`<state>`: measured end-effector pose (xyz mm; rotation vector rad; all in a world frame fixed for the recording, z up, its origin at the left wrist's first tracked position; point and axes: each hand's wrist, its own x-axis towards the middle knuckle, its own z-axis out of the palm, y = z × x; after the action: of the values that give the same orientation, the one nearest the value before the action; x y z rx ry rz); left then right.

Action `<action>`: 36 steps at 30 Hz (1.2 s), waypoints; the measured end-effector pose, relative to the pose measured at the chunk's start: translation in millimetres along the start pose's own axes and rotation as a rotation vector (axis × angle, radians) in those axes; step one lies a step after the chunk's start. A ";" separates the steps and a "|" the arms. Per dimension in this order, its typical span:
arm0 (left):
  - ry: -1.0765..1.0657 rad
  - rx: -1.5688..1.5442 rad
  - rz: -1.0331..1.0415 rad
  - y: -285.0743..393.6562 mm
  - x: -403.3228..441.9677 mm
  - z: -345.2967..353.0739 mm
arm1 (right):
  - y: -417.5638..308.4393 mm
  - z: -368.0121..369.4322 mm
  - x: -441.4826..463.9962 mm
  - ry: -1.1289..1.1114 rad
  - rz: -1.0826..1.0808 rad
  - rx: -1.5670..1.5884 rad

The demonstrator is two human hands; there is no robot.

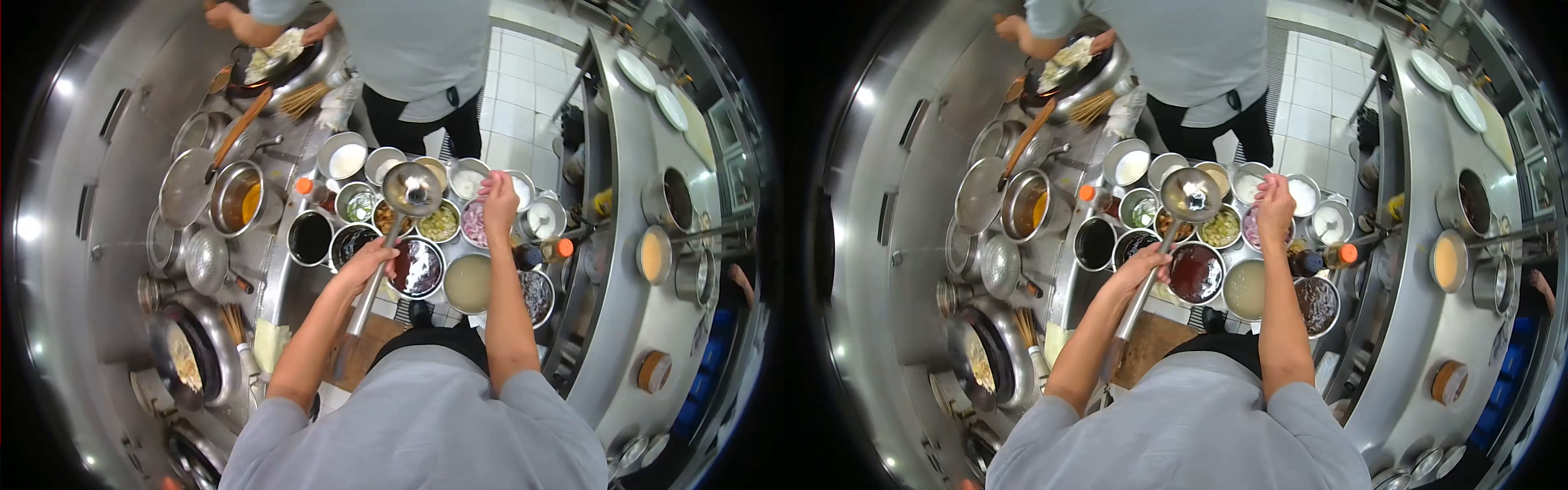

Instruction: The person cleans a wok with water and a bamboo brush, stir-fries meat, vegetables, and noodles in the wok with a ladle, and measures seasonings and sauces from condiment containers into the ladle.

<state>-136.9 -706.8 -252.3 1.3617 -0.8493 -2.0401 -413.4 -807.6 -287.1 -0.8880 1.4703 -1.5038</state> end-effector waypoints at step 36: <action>0.199 -0.065 -0.009 -4.7 -86.3 -39.7 | 81.5 77.2 49.4 -0.228 -0.210 -0.586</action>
<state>-70.5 -649.2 -216.1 1.5046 -0.6849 -1.8840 -356.1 -881.4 -366.4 -1.5475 1.7102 -1.0676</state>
